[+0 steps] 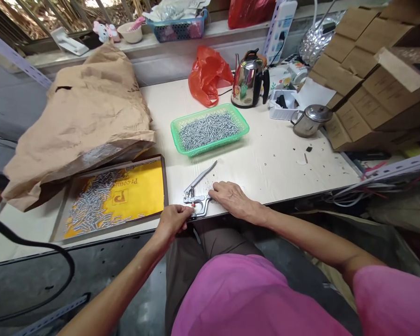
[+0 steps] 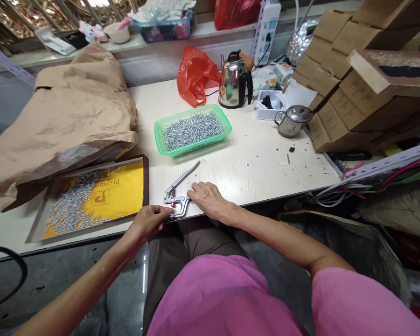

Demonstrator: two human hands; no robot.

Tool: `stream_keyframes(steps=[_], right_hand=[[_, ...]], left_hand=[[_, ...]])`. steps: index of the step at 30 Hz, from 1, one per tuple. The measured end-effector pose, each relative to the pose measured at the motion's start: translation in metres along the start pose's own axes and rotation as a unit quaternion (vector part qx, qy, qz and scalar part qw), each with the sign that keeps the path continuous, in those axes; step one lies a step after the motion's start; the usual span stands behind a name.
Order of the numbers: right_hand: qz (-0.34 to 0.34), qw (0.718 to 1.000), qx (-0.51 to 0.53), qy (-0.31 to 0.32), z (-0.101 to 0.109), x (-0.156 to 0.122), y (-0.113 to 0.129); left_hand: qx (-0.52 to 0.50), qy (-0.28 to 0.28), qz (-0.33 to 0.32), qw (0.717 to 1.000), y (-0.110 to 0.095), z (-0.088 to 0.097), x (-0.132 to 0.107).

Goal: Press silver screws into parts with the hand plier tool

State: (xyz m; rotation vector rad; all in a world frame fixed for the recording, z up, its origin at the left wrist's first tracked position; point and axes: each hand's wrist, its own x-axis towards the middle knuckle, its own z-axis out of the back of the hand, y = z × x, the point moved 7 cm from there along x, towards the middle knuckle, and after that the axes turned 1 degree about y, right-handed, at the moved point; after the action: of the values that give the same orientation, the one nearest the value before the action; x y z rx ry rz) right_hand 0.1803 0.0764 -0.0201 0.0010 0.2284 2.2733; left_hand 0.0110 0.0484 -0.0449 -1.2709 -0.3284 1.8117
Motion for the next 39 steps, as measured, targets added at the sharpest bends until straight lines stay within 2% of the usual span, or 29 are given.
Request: stream_keyframes(steps=[4,9,14,18,23,28,30,32,33,35,37,39], right_hand=[[-0.003,1.000,0.005,0.006,0.002,-0.001,0.002],[0.014,0.999,0.028,0.017,0.010,0.000,-0.001],[0.022,0.999,0.036,-0.014,0.028,0.018,-0.028],[0.054,0.998,0.016,0.031,0.025,0.038,-0.043],[0.067,0.996,-0.017,0.048,0.026,0.046,-0.040],[0.067,0.995,-0.051,0.056,0.023,0.040,-0.032],[0.067,0.995,-0.059,0.047,0.021,0.036,-0.031],[0.068,0.995,-0.060,0.035,0.018,0.031,-0.030],[0.070,0.995,-0.059,0.030,0.016,0.029,-0.029],[0.074,0.996,-0.055,0.021,0.015,0.025,-0.028],[0.075,0.996,-0.051,0.014,0.016,0.023,-0.027],[0.072,0.996,-0.049,0.014,0.019,0.022,-0.026]], left_hand=[[-0.019,0.017,0.018,1.000,0.002,-0.002,0.002],[-0.038,0.033,0.010,0.999,0.002,-0.005,0.002],[-0.050,0.027,0.008,0.998,0.001,-0.005,-0.001],[-0.049,0.017,0.012,0.999,0.002,-0.005,-0.002],[-0.047,0.018,0.008,0.999,0.003,-0.005,-0.002],[-0.042,0.019,0.011,0.999,0.006,-0.004,-0.001],[-0.004,0.008,-0.001,1.000,0.005,-0.002,-0.004],[0.076,-0.047,-0.060,0.994,-0.004,0.005,-0.008],[0.127,-0.085,-0.108,0.982,-0.013,0.007,-0.012],[0.228,-0.141,-0.219,0.938,-0.036,0.005,-0.020],[0.306,-0.142,-0.322,0.885,-0.058,-0.010,-0.023],[0.357,-0.116,-0.397,0.837,-0.074,-0.026,-0.020]])
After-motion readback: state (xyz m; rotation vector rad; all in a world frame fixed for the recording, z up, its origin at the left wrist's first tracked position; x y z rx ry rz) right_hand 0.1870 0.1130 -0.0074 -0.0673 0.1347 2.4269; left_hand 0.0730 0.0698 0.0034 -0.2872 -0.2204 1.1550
